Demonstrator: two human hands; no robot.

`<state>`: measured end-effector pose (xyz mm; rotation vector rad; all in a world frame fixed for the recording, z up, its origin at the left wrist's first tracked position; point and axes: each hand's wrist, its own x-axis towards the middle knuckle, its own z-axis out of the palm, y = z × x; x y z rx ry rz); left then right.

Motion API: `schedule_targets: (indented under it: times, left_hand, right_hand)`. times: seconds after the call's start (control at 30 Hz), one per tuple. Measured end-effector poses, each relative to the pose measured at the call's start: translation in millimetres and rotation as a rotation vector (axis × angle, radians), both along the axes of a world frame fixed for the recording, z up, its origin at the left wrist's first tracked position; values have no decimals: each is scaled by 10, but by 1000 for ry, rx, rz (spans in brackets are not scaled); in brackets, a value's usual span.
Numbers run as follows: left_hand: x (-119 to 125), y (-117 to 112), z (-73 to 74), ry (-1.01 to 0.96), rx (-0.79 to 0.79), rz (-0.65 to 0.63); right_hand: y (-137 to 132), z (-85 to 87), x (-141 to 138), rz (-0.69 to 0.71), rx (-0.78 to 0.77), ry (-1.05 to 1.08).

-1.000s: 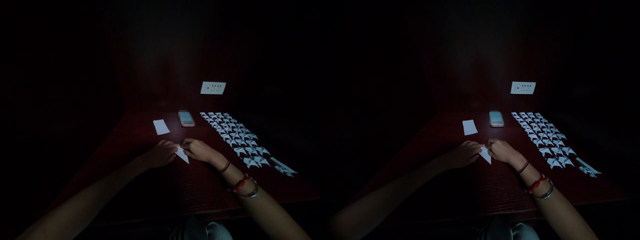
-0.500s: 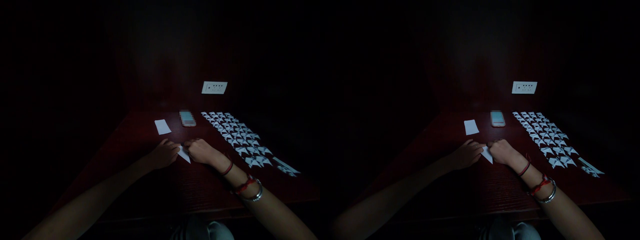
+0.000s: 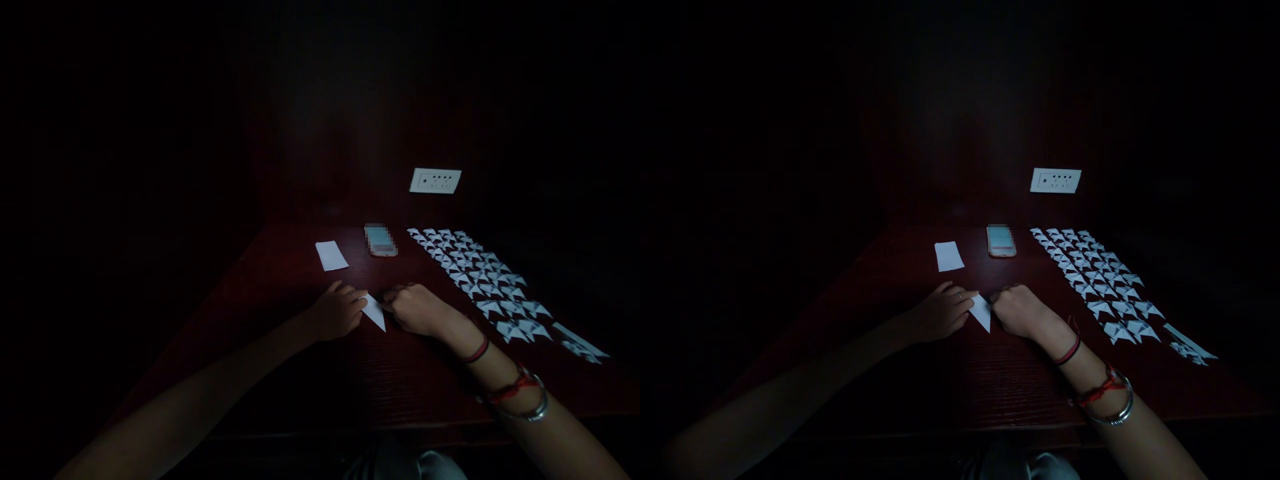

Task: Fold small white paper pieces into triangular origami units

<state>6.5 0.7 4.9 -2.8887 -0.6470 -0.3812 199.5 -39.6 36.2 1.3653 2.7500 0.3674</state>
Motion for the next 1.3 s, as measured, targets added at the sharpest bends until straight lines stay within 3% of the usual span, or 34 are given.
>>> schedule_targets:
  times: [0.1,0.2,0.37,0.63,0.8,0.97,1.2,1.3]
  left_hand:
    - [-10,22,-15,-33,-23,0]
    - [-24,36,-48,-54,-45,-4]
    - [-17,-29,-85,-78,-23,18]
    - [21,-64,-46,-100,-86,74]
    - [21,-54,-23,-97,-97,51]
    - [42,-143,-1,-70,-44,15]
    - [-4,-150,-20,-55,-39,1]
    - [-56,-75,-2,-93,-90,-20]
  right_hand:
    - [57,-12,73,8,-41,125]
    - [158,-92,89,-91,-14,364]
    - [306,-277,13,-187,-126,584]
    - [372,-366,-74,-329,-243,649]
    - [353,-354,-66,-384,-224,639]
    - [350,-341,-101,-431,-337,740]
    - [361,-371,-99,-356,-420,932]
    - [355,-351,-74,-314,-384,961]
